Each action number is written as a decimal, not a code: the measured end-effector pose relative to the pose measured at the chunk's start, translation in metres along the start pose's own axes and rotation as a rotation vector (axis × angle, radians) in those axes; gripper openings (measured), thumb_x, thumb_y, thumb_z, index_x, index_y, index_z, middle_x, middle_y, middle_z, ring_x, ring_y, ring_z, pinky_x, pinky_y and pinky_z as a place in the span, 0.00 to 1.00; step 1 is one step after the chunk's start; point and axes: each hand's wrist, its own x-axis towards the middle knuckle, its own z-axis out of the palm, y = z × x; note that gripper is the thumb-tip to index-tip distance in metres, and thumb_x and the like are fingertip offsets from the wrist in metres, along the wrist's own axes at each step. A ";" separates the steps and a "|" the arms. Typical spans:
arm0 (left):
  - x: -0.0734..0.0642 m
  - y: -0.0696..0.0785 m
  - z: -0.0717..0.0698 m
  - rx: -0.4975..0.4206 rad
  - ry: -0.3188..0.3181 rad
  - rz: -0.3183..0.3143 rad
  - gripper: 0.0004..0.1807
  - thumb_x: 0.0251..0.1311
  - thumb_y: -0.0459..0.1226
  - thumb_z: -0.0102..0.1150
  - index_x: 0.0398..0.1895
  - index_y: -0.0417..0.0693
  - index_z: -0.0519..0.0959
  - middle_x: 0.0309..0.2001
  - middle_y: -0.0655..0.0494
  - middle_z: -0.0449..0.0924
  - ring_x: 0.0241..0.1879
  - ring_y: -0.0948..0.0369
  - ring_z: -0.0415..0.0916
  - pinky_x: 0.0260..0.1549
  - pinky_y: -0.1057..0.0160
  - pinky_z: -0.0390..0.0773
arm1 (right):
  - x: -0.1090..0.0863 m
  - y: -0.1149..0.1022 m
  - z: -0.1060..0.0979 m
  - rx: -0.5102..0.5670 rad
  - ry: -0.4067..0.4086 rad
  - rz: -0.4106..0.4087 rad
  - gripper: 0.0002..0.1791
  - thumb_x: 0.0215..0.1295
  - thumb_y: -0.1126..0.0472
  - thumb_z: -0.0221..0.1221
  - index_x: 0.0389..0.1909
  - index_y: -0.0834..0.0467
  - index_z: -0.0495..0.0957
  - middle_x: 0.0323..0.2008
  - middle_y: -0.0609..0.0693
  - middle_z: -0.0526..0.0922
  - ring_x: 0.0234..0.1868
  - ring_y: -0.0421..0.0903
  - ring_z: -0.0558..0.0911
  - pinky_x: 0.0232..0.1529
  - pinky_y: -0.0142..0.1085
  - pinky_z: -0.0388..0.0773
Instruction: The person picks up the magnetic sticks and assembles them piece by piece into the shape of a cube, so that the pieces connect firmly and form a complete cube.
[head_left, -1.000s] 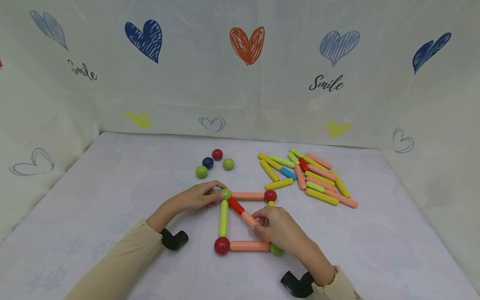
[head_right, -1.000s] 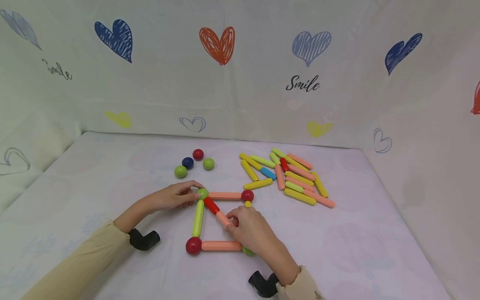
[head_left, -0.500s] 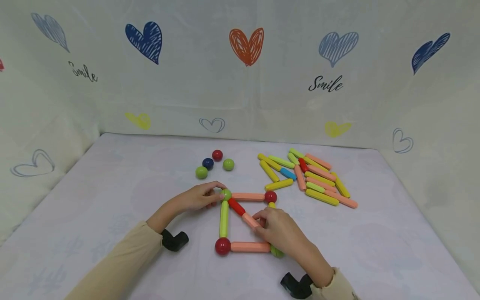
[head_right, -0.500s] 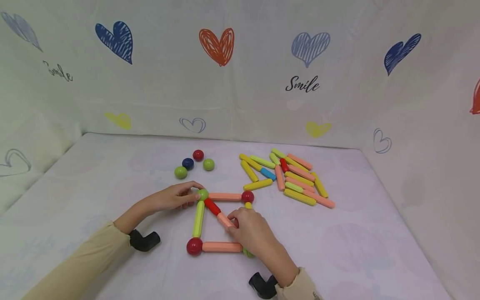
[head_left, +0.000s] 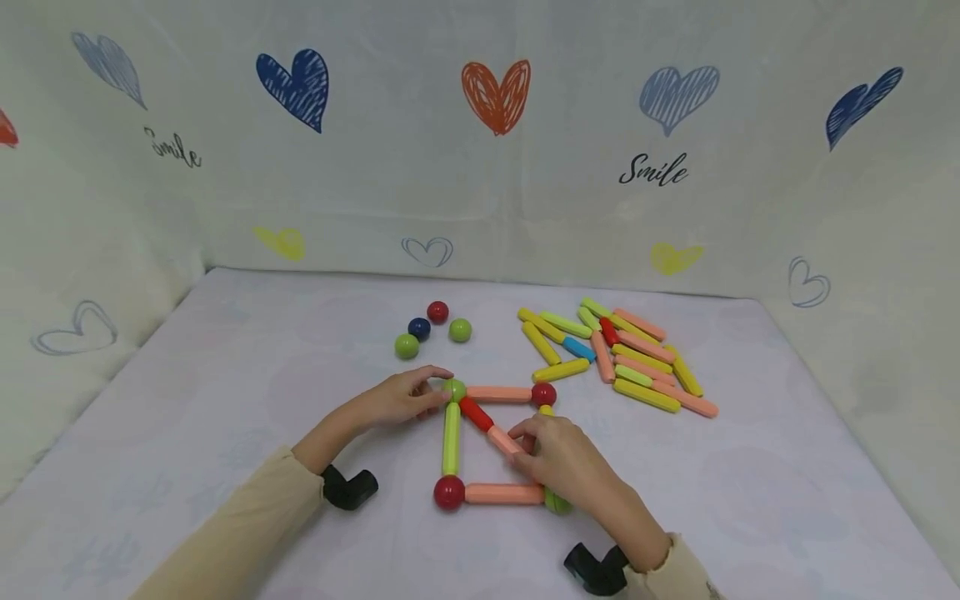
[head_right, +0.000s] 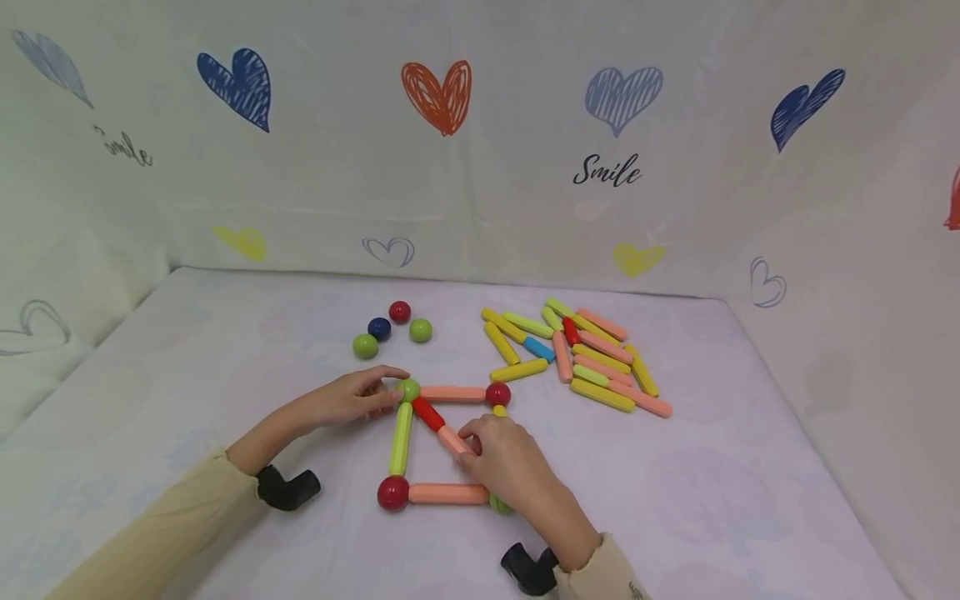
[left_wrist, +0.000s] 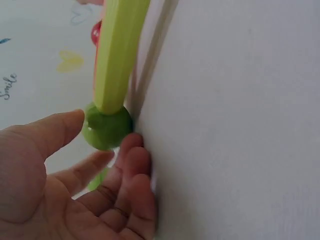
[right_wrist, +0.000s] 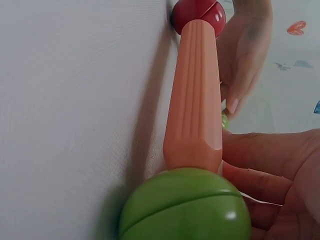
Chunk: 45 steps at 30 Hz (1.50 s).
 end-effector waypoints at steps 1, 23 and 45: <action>-0.003 0.000 0.000 -0.002 0.000 -0.004 0.24 0.64 0.43 0.52 0.62 0.47 0.66 0.31 0.53 0.75 0.29 0.61 0.70 0.31 0.66 0.70 | 0.000 0.000 0.000 0.009 -0.005 0.002 0.17 0.51 0.59 0.67 0.43 0.59 0.81 0.21 0.44 0.72 0.23 0.41 0.70 0.22 0.28 0.67; -0.089 0.007 0.053 -0.046 0.072 0.108 0.18 0.55 0.47 0.62 0.48 0.57 0.75 0.41 0.62 0.76 0.39 0.63 0.71 0.34 0.71 0.73 | 0.022 0.042 -0.043 0.111 0.190 -0.023 0.12 0.59 0.62 0.62 0.44 0.58 0.81 0.41 0.51 0.82 0.40 0.46 0.77 0.40 0.37 0.77; -0.094 0.009 0.065 0.050 0.121 0.133 0.17 0.53 0.44 0.65 0.48 0.64 0.76 0.37 0.69 0.73 0.36 0.67 0.68 0.32 0.71 0.71 | 0.071 0.074 -0.045 -0.062 0.162 0.072 0.12 0.57 0.69 0.61 0.43 0.60 0.79 0.44 0.57 0.69 0.45 0.53 0.71 0.50 0.47 0.73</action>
